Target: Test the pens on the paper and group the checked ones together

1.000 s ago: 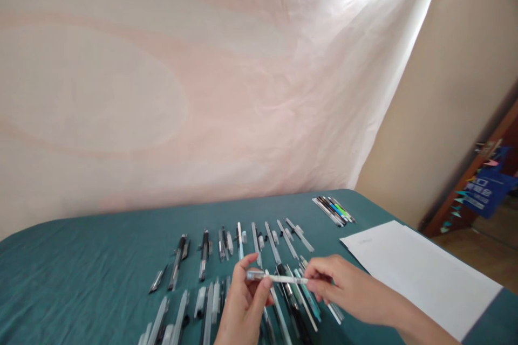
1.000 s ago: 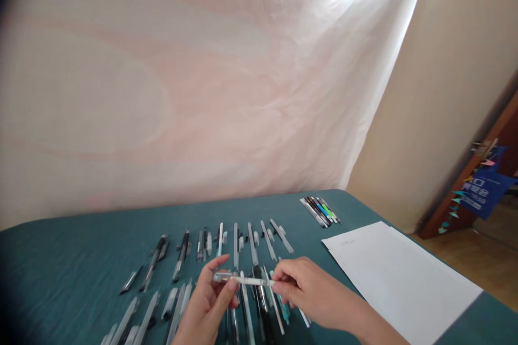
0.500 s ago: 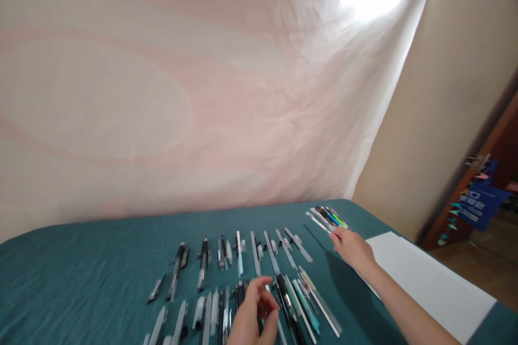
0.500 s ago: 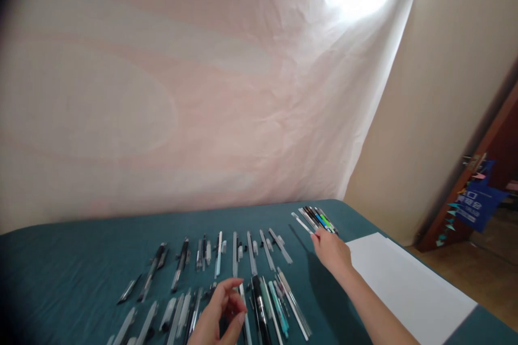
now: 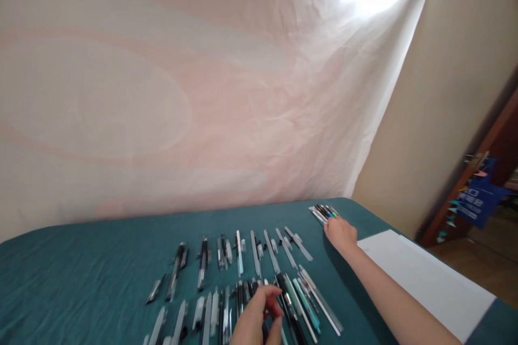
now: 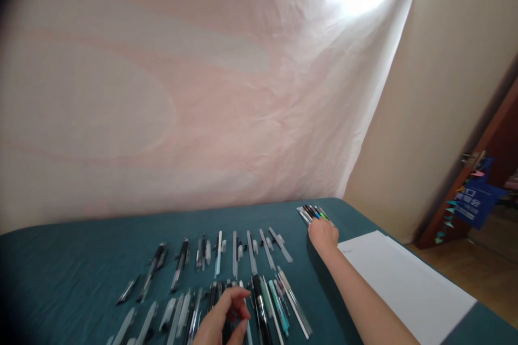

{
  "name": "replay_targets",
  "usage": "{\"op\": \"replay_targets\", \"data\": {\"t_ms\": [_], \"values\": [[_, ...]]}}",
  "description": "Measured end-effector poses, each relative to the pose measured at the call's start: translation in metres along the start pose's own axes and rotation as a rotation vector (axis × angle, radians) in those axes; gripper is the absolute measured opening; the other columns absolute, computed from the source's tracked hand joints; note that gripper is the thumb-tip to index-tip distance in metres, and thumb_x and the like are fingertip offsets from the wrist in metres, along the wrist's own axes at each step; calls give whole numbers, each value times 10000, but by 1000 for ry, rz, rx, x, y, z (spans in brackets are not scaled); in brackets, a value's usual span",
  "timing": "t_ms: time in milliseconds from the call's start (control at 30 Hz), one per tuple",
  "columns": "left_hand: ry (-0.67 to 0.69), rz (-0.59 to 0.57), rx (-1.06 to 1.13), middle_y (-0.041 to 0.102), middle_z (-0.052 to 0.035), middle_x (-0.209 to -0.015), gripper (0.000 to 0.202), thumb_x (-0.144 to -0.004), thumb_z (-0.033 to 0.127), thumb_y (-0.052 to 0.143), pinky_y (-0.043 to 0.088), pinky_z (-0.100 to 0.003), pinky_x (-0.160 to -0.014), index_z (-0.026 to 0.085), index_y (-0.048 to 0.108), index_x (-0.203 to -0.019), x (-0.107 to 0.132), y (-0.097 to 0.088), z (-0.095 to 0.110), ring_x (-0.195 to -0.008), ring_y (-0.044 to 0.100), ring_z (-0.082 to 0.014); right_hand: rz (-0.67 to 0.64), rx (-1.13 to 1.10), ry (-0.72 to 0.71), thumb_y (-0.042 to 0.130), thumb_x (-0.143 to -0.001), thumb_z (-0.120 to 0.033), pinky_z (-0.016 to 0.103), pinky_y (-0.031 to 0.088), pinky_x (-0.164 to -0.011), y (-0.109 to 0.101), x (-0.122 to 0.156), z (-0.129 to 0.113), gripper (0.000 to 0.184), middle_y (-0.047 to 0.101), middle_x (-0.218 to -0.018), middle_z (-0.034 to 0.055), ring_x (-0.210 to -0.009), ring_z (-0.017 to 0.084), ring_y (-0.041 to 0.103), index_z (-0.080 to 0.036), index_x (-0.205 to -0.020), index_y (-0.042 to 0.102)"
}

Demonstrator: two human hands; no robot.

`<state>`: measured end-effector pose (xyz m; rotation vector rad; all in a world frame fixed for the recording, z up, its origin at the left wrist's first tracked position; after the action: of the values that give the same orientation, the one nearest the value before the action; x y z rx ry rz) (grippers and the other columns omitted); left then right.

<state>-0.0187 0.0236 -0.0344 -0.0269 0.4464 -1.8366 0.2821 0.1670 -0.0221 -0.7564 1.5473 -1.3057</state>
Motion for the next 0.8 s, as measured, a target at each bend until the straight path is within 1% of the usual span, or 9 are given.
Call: {"op": "replay_targets", "data": {"t_ms": [133,200,267,333,400,500,633,700,800], "values": [[43,-12,-15,589,-30,-799,291,-718,135,470,397,-260,-721,178,496,-1005,1,3,10,-725,547,-154,11,-3,2,445,-839,-305,349,428,-682,-3,2,3,242,609,-972,144,-880,264,586,-157,-905,625],[36,-19,-18,585,-31,-804,281,-732,129,458,397,-259,-724,179,492,-1006,1,3,12,-730,546,-152,29,-23,-16,459,-829,-291,345,418,-676,-9,7,1,242,587,-997,155,-885,265,576,-146,-966,597],[37,-23,-18,584,-31,-807,267,-742,130,452,397,-257,-719,181,492,-1001,1,3,14,-733,546,-152,44,-58,-55,453,-826,-249,321,403,-663,-16,17,-4,229,572,-1019,143,-891,248,563,-161,-998,575],[48,-17,-15,584,-31,-805,259,-748,135,452,396,-258,-719,182,493,-999,1,2,16,-736,547,-154,45,-105,-118,421,-831,-202,278,380,-635,-23,30,-12,199,573,-1013,102,-881,210,554,-195,-947,583],[63,-5,-16,585,-29,-796,251,-751,142,458,395,-258,-718,183,498,-995,1,1,18,-735,547,-156,31,-160,-194,378,-845,-182,244,349,-605,-29,45,-22,218,587,-964,56,-855,174,548,-212,-840,594],[71,7,-12,590,-30,-791,234,-755,153,459,394,-254,-717,184,508,-982,2,1,20,-732,546,-155,-14,-240,-294,349,-850,-175,219,313,-585,-36,69,-34,257,606,-825,11,-772,137,550,-208,-745,581],[66,1,-12,594,-29,-788,216,-761,167,454,402,-254,-721,184,514,-968,2,2,21,-724,545,-151,-95,-319,-365,350,-829,-154,207,277,-547,-40,94,-41,256,596,-663,-22,-643,115,539,-205,-687,556],[72,2,-19,594,-29,-785,211,-762,168,454,405,-256,-720,186,515,-964,2,3,20,-726,545,-153,-128,-341,-384,342,-842,-188,209,261,-526,-41,104,-42,270,587,-615,-22,-600,116,528,-201,-663,544],[86,6,-26,591,-25,-787,212,-764,160,455,405,-257,-723,189,513,-966,1,3,20,-732,545,-153,-191,-375,-397,369,-854,-323,214,249,-503,-40,118,-41,303,567,-564,-16,-536,116,502,-192,-620,511]]}}
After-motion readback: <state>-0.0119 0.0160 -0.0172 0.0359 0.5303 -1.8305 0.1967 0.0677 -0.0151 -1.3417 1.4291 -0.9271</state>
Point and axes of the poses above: each hand's wrist, its own x-axis away from the middle knuckle, its own y-axis out of the palm, z = x × y, the point moved 7 cm from there along -x, towards the middle knuckle
